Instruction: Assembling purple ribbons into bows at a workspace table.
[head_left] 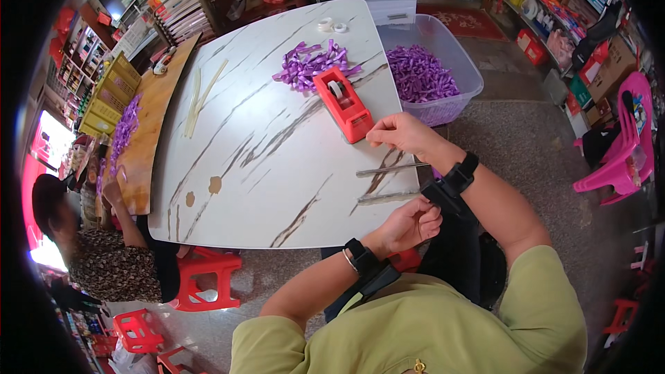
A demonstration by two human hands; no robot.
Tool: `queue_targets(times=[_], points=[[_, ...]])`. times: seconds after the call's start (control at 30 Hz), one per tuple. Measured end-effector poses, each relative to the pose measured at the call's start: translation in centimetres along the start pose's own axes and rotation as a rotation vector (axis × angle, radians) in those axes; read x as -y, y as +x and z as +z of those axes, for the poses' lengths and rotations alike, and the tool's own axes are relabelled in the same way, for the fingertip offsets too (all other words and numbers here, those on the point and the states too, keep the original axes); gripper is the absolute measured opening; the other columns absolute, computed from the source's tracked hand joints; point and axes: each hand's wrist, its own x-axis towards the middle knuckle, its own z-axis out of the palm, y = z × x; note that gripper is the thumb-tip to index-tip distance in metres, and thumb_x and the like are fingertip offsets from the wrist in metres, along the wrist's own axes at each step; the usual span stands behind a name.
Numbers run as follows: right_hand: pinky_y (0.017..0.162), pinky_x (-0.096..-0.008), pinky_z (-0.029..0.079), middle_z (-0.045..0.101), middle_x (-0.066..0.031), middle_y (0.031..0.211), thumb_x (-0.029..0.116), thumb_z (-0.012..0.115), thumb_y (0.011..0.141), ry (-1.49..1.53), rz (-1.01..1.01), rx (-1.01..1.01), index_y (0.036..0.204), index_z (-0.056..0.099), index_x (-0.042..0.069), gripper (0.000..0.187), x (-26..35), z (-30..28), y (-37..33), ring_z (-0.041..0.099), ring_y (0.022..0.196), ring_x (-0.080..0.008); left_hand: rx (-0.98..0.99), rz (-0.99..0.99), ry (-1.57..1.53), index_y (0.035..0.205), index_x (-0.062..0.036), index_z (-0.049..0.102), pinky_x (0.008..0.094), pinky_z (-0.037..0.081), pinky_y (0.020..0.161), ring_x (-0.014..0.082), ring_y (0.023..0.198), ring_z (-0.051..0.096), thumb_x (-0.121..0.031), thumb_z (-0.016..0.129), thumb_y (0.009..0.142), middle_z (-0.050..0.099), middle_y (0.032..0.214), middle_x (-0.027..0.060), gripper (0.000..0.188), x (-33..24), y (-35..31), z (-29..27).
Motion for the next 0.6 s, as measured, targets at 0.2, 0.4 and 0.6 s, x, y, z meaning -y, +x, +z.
queue_targets(times=[0.2,0.4,0.6], points=[[0.050,-0.0191,0.036,0.061,-0.0007,0.070,0.018,0.062,0.077,-0.055,-0.060,0.023,0.077,0.063,0.003,0.015,-1.1,-0.3,0.7,0.047,0.057,-0.0044,0.016,0.011,-0.003,0.074,-0.0136,0.036,0.0231,0.032,0.056,0.0096,0.056,0.031,-0.011,0.035,0.088,0.026,0.059,-0.0031,0.015,0.1,0.1,-0.3],[0.051,-0.0267,0.043,0.063,-0.0048,0.065,0.020,0.065,0.072,-0.360,-0.139,-0.118,0.070,0.064,0.003,0.017,-2.4,-0.5,2.3,0.055,0.054,-0.0123,-0.014,0.007,-0.026,0.080,-0.0149,0.036,0.0227,0.030,0.055,0.0098,0.055,0.031,-0.009,0.034,0.087,0.025,0.059,-0.0029,0.010,0.0,0.0,0.1],[0.056,-0.0321,0.046,0.063,-0.0095,0.067,0.022,0.066,0.068,-0.594,-0.243,-0.259,0.069,0.065,0.006,0.017,-1.6,-0.6,2.5,0.060,0.059,-0.0213,-0.040,0.005,-0.037,0.100,-0.0154,0.040,0.0230,0.031,0.056,0.0100,0.056,0.031,-0.009,0.034,0.087,0.025,0.059,-0.0028,0.016,-0.1,-0.2,0.4]])
